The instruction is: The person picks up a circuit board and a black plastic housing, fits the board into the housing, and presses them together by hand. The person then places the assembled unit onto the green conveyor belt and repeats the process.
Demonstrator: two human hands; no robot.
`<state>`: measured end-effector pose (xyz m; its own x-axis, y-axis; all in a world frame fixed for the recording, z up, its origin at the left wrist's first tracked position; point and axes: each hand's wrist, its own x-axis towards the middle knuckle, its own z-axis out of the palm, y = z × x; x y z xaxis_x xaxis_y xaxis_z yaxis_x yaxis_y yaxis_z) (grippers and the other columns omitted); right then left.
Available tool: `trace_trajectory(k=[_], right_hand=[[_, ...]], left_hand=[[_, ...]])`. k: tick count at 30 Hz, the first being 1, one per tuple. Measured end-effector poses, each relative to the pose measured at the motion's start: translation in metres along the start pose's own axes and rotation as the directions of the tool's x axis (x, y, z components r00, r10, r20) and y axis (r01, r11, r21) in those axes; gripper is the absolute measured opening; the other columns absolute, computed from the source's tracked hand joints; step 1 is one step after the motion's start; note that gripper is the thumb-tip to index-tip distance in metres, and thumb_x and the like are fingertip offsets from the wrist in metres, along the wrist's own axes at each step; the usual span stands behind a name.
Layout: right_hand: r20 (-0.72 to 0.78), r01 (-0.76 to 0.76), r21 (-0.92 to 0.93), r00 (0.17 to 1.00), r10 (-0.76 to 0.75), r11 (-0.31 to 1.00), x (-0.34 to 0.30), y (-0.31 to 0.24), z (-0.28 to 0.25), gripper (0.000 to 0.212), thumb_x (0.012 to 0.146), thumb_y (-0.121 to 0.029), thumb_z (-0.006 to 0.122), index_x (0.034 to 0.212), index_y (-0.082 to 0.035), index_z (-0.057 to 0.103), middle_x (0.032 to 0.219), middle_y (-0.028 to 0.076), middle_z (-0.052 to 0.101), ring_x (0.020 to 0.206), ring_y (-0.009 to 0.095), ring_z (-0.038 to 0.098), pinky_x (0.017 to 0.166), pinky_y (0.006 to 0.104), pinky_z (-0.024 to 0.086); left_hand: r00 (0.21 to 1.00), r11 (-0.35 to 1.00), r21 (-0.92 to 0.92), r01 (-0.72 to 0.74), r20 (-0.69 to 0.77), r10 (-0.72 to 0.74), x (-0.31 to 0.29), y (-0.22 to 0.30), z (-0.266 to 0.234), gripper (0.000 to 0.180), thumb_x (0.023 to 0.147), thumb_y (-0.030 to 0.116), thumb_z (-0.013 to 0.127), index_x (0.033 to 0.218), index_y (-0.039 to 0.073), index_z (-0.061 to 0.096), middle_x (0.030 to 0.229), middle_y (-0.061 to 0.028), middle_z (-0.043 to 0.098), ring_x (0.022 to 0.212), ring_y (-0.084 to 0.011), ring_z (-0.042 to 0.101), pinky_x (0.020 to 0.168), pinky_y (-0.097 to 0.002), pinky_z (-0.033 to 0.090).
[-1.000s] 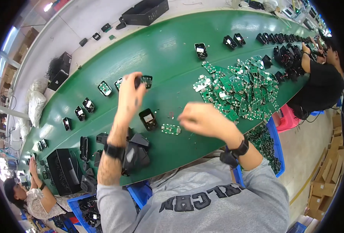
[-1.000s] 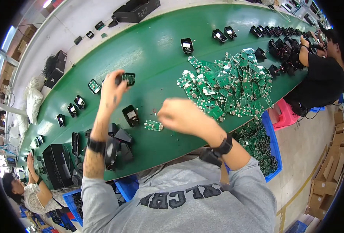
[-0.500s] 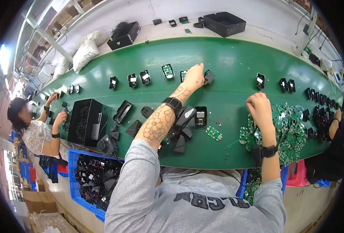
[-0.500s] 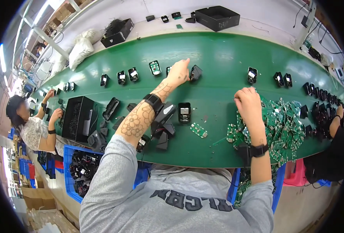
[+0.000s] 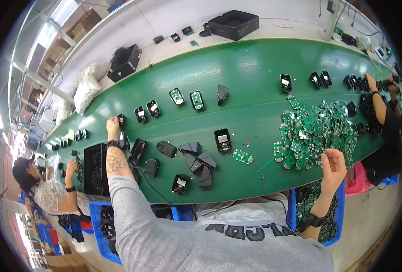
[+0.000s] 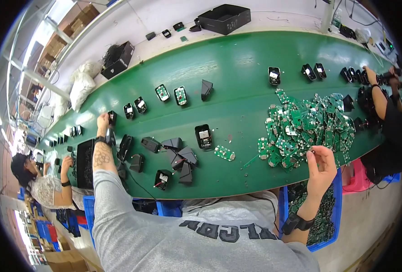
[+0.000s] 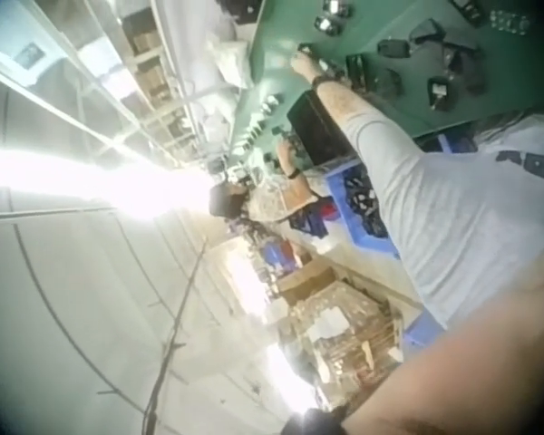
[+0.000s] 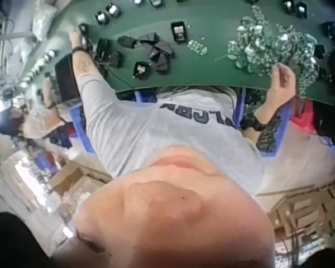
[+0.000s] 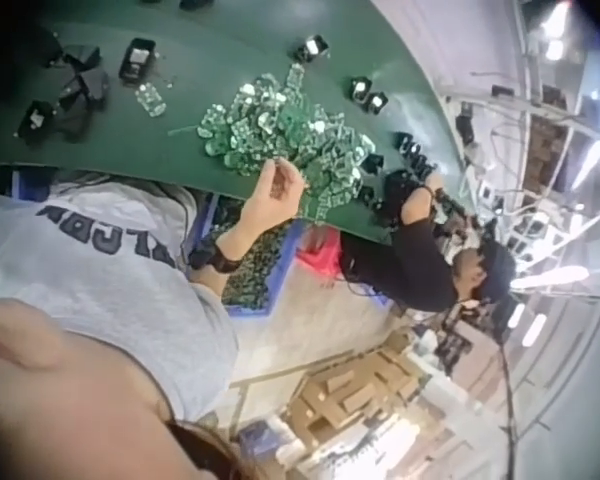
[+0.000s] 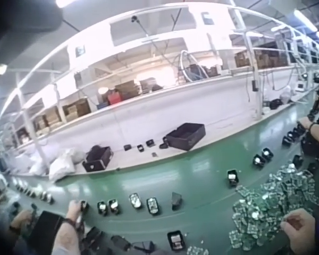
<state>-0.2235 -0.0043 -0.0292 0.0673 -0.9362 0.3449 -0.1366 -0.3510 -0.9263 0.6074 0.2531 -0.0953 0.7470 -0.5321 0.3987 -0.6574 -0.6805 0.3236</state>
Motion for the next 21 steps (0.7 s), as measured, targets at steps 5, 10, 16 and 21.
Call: trace_trajectory(k=[5, 10, 16, 21], right_hand=[[0.068, -0.038, 0.069, 0.997, 0.033, 0.997, -0.019, -0.016, 0.028, 0.019, 0.083, 0.004, 0.066, 0.101, -0.001, 0.062, 0.091, 0.001, 0.063, 0.081, 0.007, 0.059, 0.072, 0.0191, 0.045], [0.132, -0.062, 0.097, 0.99, 0.049, 0.993, -0.022, -0.032, 0.051, 0.015, 0.08, 0.004, 0.068, 0.094, -0.002, 0.062, 0.09, 0.004, 0.063, 0.072, 0.008, 0.058, 0.062, 0.0199, 0.046], [0.439, -0.502, 0.465, 0.846, 0.302, 0.729, -0.03, -0.015, 0.087, 0.013, 0.084, -0.005, 0.065, 0.095, -0.002, 0.058, 0.08, 0.002, 0.061, 0.059, 0.006, 0.056, 0.045, 0.0177, 0.041], [0.657, -0.637, 0.435, 0.707, 0.259, 0.636, -0.018, -0.037, 0.135, 0.012, 0.084, -0.002, 0.066, 0.095, 0.001, 0.061, 0.076, 0.005, 0.063, 0.056, 0.01, 0.057, 0.048, 0.0209, 0.044]], left_hand=[[0.879, 0.713, -0.52, 0.47, 0.348, -0.326, -0.021, 0.101, 0.046, 0.047, 0.08, 0.015, 0.069, 0.124, 0.01, 0.055, 0.089, -0.0103, 0.066, 0.078, -0.0225, 0.066, 0.06, -0.0401, 0.058], [0.901, 0.455, -0.784, 0.423, 0.416, -0.122, -0.04, 0.129, -0.004, 0.036, 0.085, 0.007, 0.063, 0.118, 0.008, 0.05, 0.092, -0.011, 0.064, 0.084, -0.0249, 0.066, 0.061, -0.032, 0.056], [0.68, 0.026, -0.704, 0.71, 0.695, 0.235, -0.217, 0.372, -0.087, 0.045, 0.091, 0.011, 0.059, 0.133, 0.01, 0.041, 0.109, -0.012, 0.062, 0.098, -0.0266, 0.065, 0.068, -0.0283, 0.055], [0.587, 0.021, -0.629, 0.777, 0.736, 0.337, -0.293, 0.445, -0.088, 0.053, 0.09, 0.009, 0.059, 0.139, 0.012, 0.038, 0.112, -0.0149, 0.062, 0.103, -0.0284, 0.065, 0.066, -0.0317, 0.059]])
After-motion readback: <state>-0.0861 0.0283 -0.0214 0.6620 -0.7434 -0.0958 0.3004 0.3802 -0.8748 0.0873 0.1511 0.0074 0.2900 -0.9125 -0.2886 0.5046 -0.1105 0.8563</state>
